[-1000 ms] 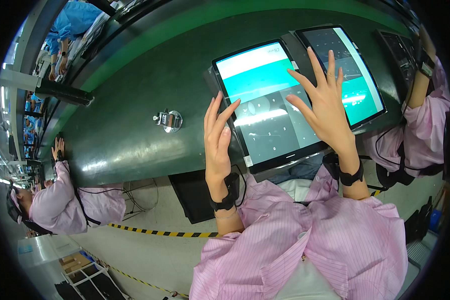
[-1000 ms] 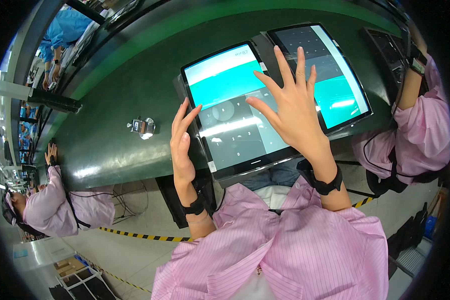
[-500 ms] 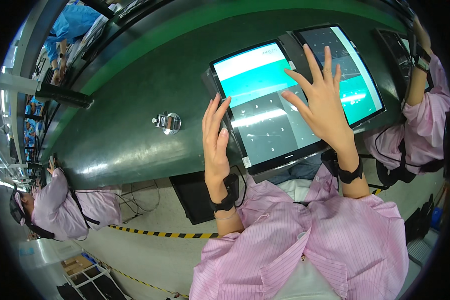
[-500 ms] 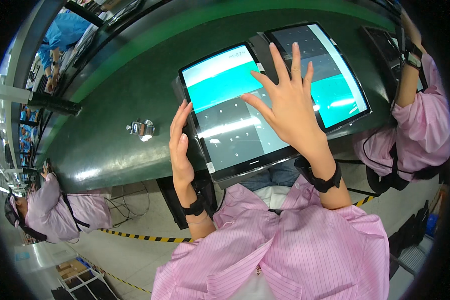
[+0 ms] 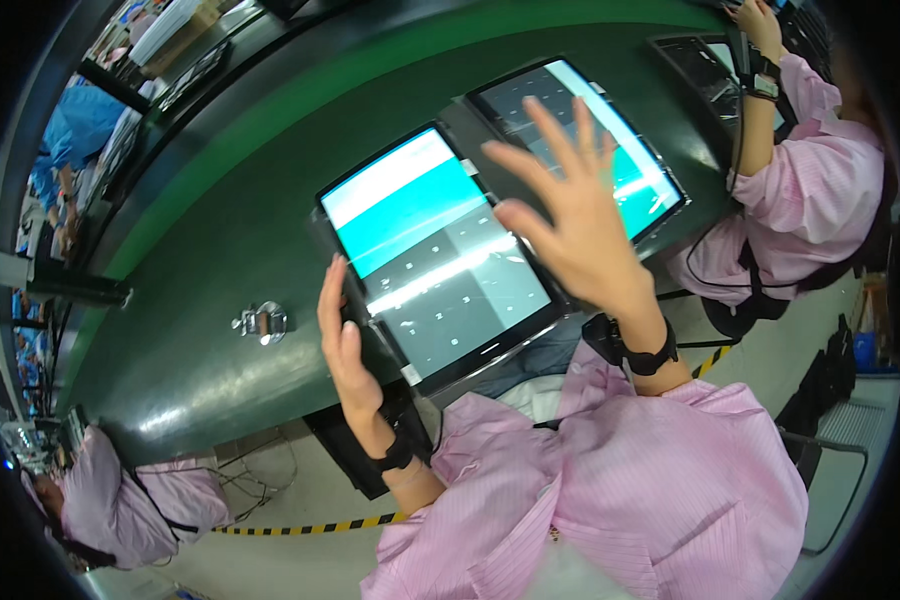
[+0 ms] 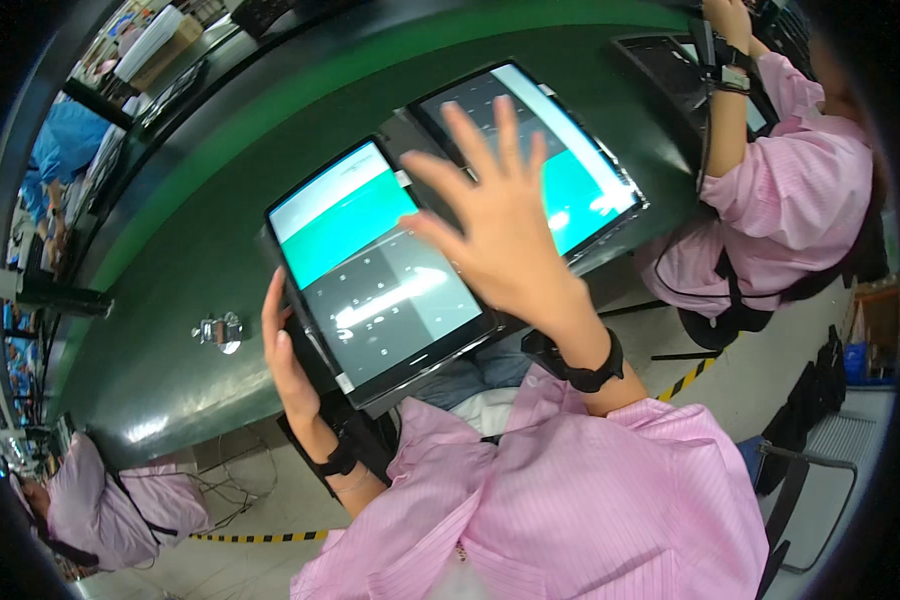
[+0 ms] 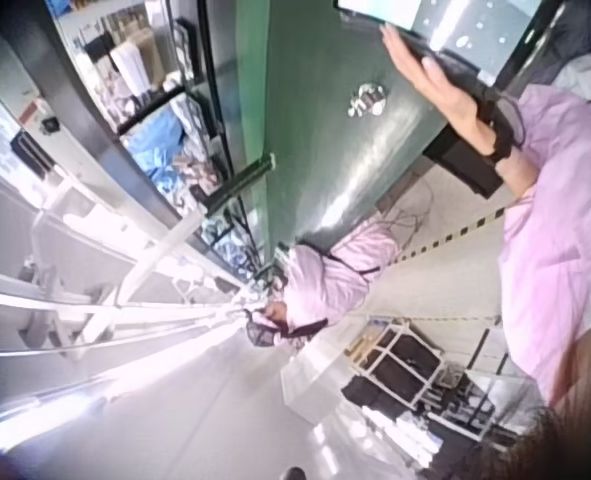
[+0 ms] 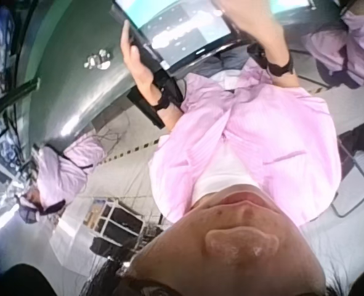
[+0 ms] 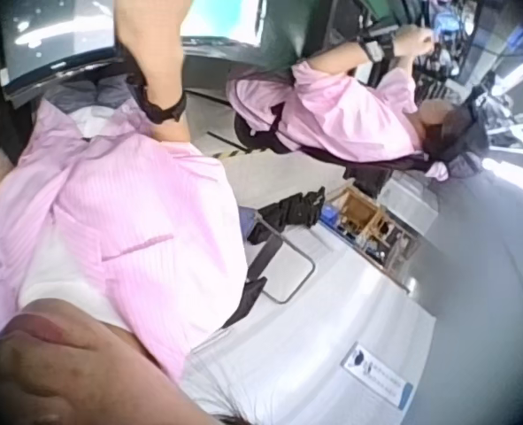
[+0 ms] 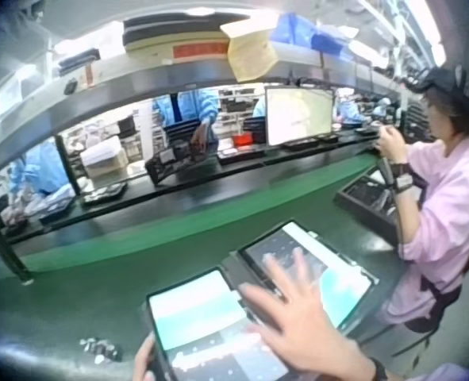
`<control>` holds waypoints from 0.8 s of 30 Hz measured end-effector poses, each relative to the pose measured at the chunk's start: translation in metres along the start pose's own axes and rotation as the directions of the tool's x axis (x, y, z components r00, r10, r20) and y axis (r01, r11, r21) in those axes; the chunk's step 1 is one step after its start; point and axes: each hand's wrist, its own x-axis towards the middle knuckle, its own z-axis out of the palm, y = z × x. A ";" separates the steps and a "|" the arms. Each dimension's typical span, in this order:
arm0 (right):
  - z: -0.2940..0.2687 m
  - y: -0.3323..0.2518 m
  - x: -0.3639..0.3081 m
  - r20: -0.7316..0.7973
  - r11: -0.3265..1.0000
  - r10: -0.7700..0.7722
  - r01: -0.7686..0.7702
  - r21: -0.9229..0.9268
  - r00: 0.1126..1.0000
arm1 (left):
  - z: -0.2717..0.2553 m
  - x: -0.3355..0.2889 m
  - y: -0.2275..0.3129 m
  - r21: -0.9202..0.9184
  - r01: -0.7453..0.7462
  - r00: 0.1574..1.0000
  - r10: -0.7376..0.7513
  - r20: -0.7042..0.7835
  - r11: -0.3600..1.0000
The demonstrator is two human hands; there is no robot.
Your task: Assembling, cleaning, and testing tablet computers on a factory production line.
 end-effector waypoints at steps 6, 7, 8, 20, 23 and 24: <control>-0.030 0.136 -0.033 -0.293 0.854 0.512 -0.441 0.276 0.808 | 0.000 0.002 0.005 0.003 0.007 1.000 -0.007 -0.022 1.000; -0.030 0.151 -0.038 -0.217 0.750 0.619 -0.486 0.448 0.755 | 0.000 0.002 0.007 -0.008 0.015 1.000 -0.016 -0.026 1.000; -0.028 0.171 -0.048 -0.150 0.708 0.653 -0.528 0.469 0.742 | 0.003 0.005 0.006 -0.028 0.043 0.999 -0.043 -0.009 0.999; -0.030 0.118 -0.062 0.093 0.580 0.650 -0.571 0.581 0.755 | 0.005 0.008 0.010 -0.239 0.083 0.974 -0.129 -0.186 0.968; -0.025 0.102 -0.059 -0.081 0.677 0.628 -0.493 0.546 0.774 | 0.003 0.007 0.008 -0.230 0.081 0.977 -0.123 -0.176 0.970; -0.026 0.104 -0.063 -0.078 0.672 0.635 -0.500 0.547 0.768 | 0.003 0.008 0.008 -0.220 0.085 0.976 -0.126 -0.180 0.972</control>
